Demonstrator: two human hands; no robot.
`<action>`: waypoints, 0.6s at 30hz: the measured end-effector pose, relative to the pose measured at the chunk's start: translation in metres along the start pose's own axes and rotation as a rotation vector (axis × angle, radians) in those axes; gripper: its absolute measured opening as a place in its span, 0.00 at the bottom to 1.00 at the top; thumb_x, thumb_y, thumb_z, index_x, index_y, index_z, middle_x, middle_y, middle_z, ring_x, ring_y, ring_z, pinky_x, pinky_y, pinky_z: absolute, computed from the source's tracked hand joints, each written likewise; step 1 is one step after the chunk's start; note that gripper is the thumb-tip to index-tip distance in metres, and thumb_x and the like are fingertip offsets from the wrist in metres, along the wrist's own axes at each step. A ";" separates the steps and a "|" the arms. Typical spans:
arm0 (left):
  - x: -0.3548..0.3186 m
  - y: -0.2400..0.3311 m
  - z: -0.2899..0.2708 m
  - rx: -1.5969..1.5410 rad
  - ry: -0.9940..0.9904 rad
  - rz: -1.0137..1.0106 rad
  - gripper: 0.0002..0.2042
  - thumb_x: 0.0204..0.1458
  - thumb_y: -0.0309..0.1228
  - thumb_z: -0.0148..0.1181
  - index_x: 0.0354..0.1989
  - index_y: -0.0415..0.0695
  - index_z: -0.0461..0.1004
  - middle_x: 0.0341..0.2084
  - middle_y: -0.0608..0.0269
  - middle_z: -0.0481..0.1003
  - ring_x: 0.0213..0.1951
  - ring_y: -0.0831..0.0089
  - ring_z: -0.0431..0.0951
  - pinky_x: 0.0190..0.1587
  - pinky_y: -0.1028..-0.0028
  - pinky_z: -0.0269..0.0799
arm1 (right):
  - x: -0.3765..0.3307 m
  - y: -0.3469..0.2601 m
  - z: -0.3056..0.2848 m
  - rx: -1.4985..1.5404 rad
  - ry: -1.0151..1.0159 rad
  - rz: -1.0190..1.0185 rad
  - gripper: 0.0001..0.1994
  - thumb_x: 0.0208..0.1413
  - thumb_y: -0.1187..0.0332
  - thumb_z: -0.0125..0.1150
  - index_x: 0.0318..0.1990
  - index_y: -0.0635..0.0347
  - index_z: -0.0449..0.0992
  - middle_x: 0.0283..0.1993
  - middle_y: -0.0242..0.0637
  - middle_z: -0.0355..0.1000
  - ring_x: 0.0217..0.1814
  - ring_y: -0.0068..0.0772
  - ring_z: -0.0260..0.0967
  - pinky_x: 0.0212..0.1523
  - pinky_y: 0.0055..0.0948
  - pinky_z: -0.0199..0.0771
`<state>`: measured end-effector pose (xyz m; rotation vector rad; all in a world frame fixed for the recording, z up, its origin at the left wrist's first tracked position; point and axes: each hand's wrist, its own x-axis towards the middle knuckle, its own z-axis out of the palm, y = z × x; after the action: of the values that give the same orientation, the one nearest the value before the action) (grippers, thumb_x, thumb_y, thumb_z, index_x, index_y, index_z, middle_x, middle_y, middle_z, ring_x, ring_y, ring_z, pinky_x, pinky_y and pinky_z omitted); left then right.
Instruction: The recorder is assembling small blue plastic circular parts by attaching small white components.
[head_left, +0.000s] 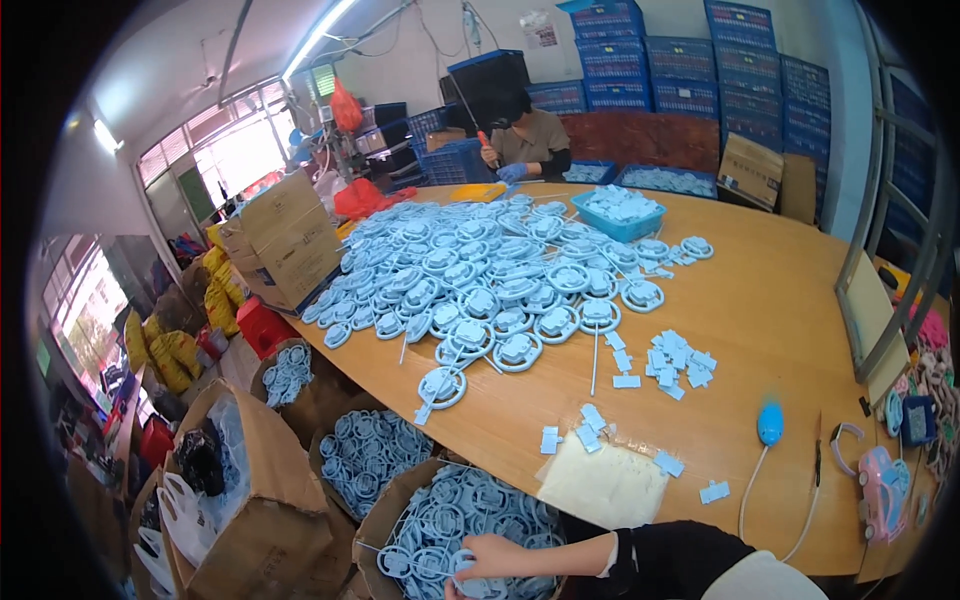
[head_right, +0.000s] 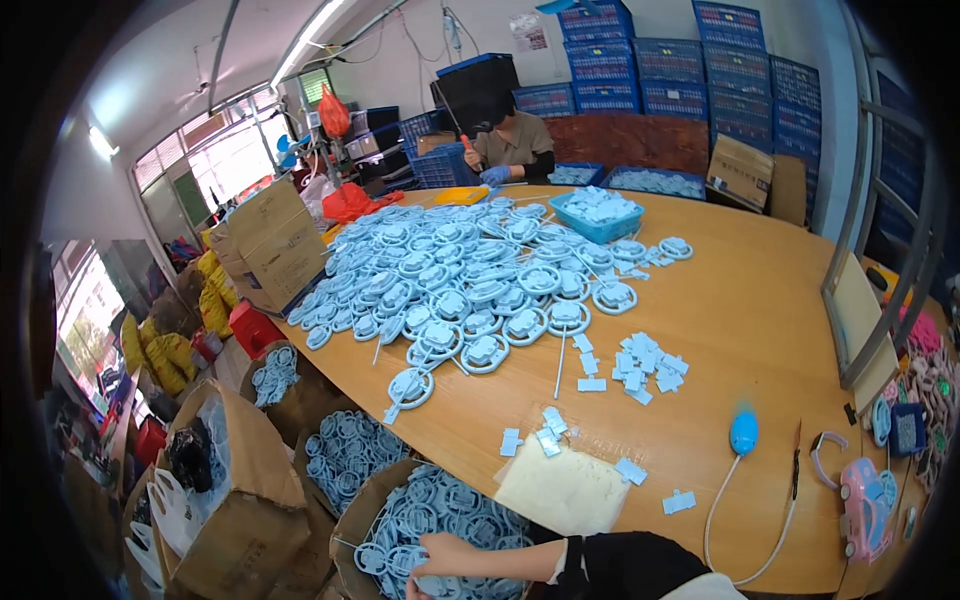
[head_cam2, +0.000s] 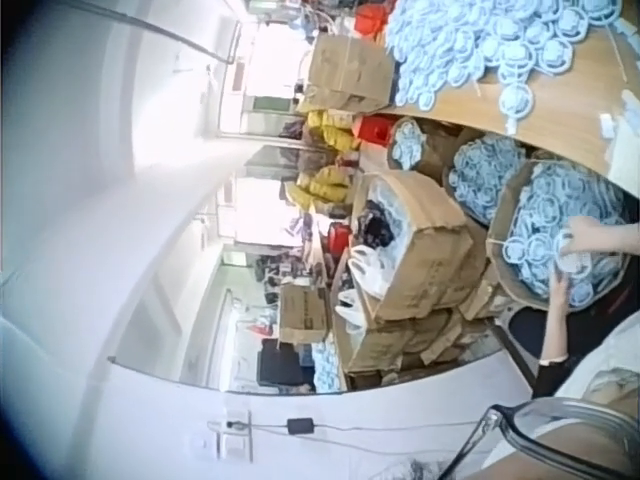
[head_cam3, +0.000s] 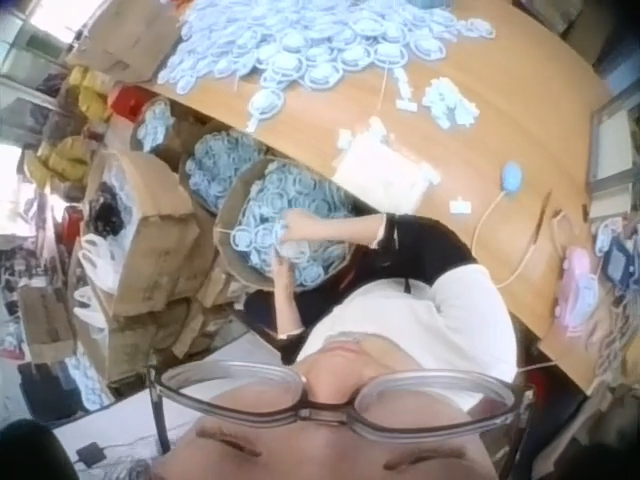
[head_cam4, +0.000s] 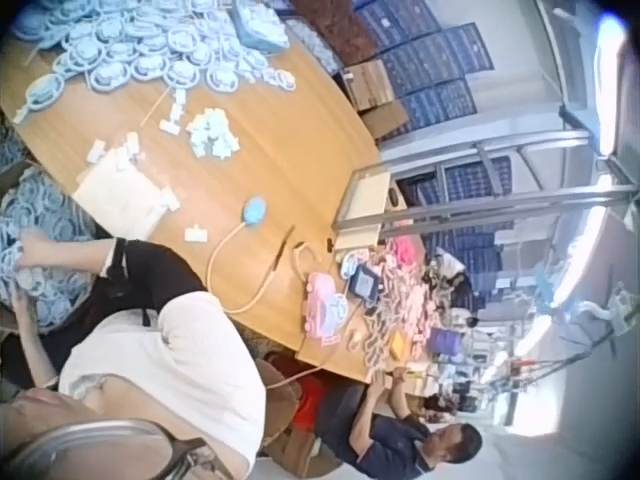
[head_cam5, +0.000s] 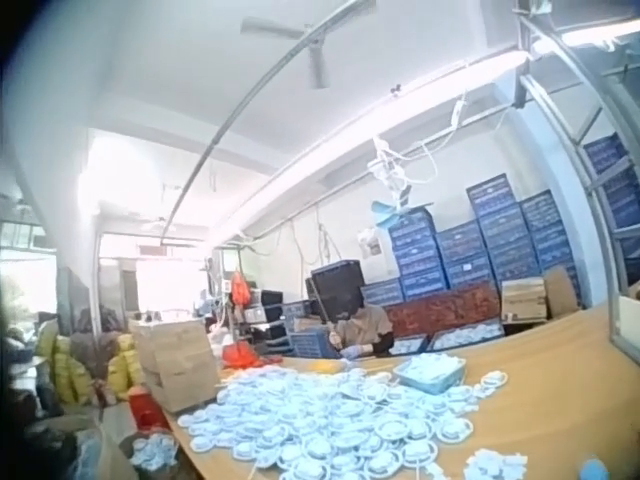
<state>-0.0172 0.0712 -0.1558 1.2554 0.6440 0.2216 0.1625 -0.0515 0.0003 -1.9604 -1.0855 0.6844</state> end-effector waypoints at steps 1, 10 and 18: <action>0.005 -0.002 -0.001 -0.021 0.004 0.001 0.32 0.49 0.30 0.53 0.59 0.37 0.43 0.46 0.54 0.63 0.45 0.66 0.66 0.43 0.69 0.66 | -0.004 -0.011 -0.024 0.051 0.000 0.032 0.28 0.37 0.49 0.62 0.36 0.65 0.66 0.30 0.48 0.69 0.35 0.45 0.68 0.34 0.34 0.67; 0.009 -0.013 0.008 0.027 0.051 -0.442 0.20 0.47 0.35 0.54 0.47 0.39 0.63 0.42 0.56 0.67 0.37 0.68 0.70 0.37 0.70 0.68 | -0.040 -0.024 -0.246 0.846 0.273 0.234 0.20 0.46 0.59 0.59 0.43 0.63 0.69 0.40 0.39 0.70 0.40 0.29 0.70 0.40 0.25 0.70; 0.043 0.008 -0.012 -0.001 0.100 -0.451 0.18 0.46 0.32 0.54 0.46 0.39 0.63 0.40 0.56 0.68 0.37 0.67 0.70 0.37 0.69 0.69 | 0.049 -0.044 -0.387 0.712 1.081 0.054 0.42 0.40 0.57 0.64 0.59 0.65 0.46 0.56 0.50 0.54 0.58 0.39 0.52 0.53 0.35 0.56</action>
<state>0.0123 0.1044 -0.1648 1.0717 0.9936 -0.0902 0.4559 -0.1377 0.2468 -1.3690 -0.0779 -0.0478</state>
